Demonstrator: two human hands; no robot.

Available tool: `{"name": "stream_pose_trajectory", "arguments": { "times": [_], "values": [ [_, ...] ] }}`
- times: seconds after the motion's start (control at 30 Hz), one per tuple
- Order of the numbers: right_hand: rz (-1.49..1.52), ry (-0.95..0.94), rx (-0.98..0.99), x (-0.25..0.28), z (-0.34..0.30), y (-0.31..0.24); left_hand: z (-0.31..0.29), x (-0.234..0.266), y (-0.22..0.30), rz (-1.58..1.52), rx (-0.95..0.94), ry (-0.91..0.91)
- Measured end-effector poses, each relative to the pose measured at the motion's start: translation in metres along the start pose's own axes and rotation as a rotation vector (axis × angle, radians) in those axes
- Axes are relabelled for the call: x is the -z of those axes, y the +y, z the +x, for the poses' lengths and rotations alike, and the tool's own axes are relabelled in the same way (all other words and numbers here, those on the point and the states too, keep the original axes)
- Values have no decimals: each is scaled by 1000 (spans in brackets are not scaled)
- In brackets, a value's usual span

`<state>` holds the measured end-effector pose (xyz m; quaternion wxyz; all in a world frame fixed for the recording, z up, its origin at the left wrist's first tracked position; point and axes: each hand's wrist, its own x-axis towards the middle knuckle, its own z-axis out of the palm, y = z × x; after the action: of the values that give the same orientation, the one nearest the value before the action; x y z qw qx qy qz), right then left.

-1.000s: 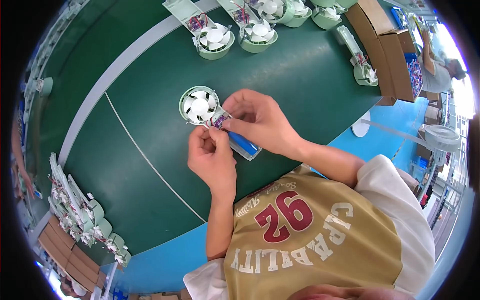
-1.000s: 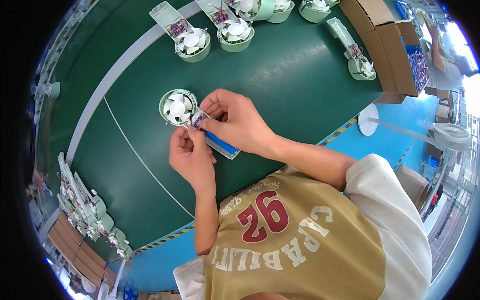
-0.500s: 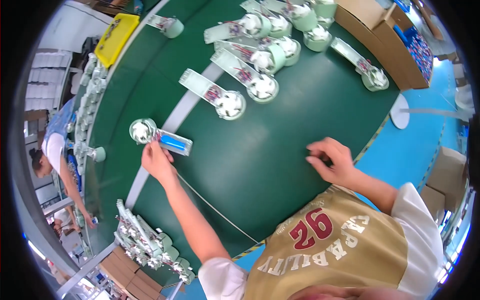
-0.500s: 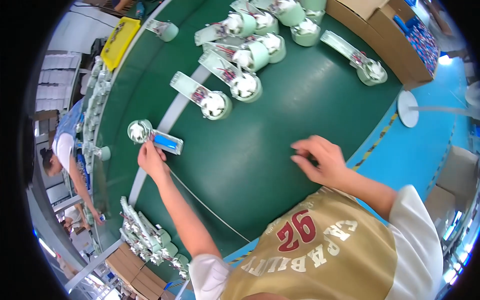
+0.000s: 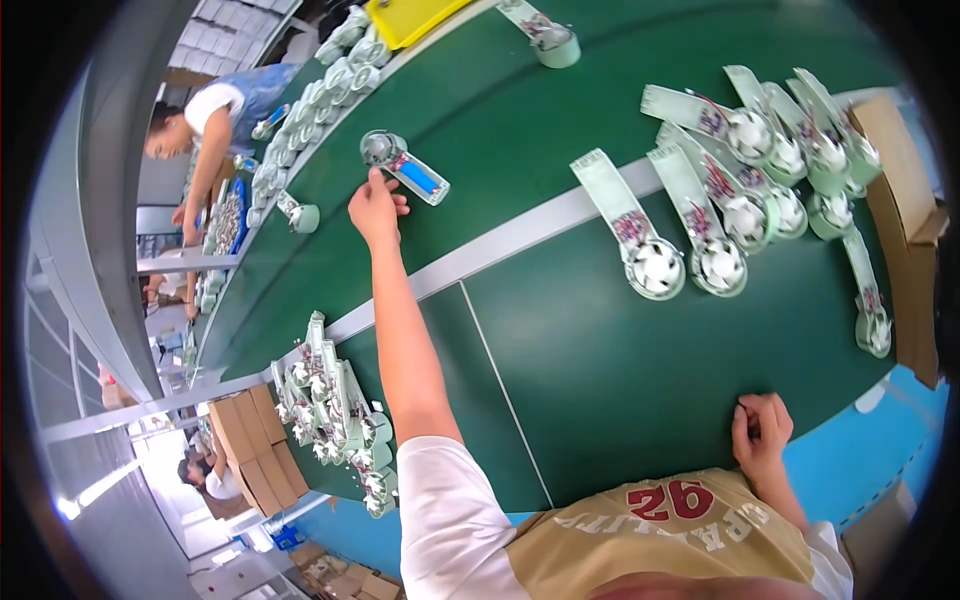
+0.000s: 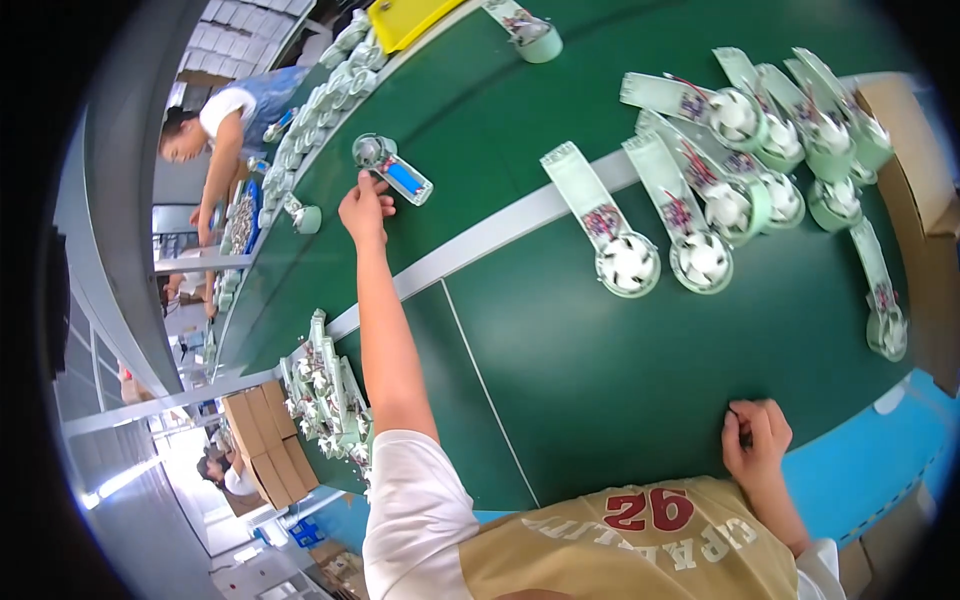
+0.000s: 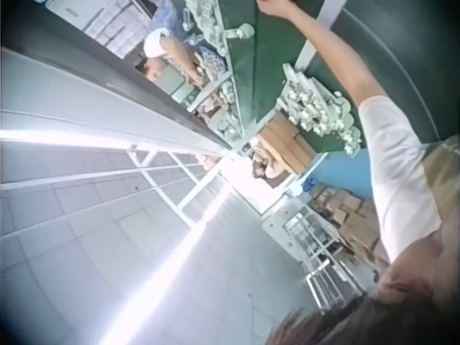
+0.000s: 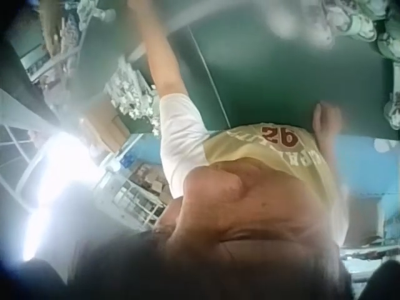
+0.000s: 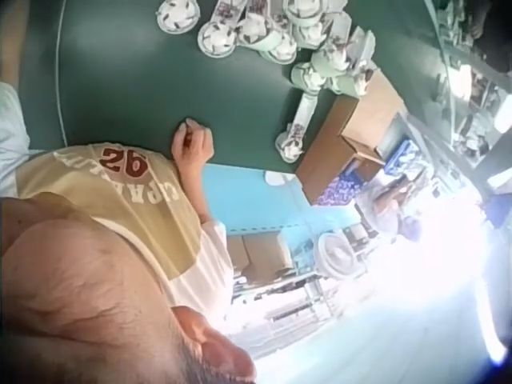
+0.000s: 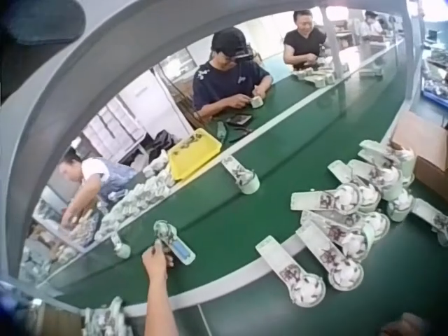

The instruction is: The person assembles portable electric fans by connecting battery wires to circuit boards, inserting batteries into the fan handles, and placing the assembled fan units onto the assembly table.

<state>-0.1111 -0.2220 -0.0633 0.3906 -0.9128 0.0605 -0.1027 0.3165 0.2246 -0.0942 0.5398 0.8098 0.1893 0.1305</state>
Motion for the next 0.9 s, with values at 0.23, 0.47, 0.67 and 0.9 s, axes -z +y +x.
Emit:
{"name": "stream_pose_trajectory", "arguments": {
  "times": [0.23, 0.47, 0.67, 0.9],
  "values": [
    [-52, -6, -15, -3, -7, 4, 54, 96, -69, 517, -292, 696],
    [-238, -45, 517, 22, 96, -39, 178, 186, -124, 1035, -149, 700],
    [-131, -94, 554, -49, 333, -123, 196, 188, -133, 943, 49, 477],
    [-488, -212, -10, -204, 477, -123, 111, 166, -89, 860, 63, 329]
  ]
}}
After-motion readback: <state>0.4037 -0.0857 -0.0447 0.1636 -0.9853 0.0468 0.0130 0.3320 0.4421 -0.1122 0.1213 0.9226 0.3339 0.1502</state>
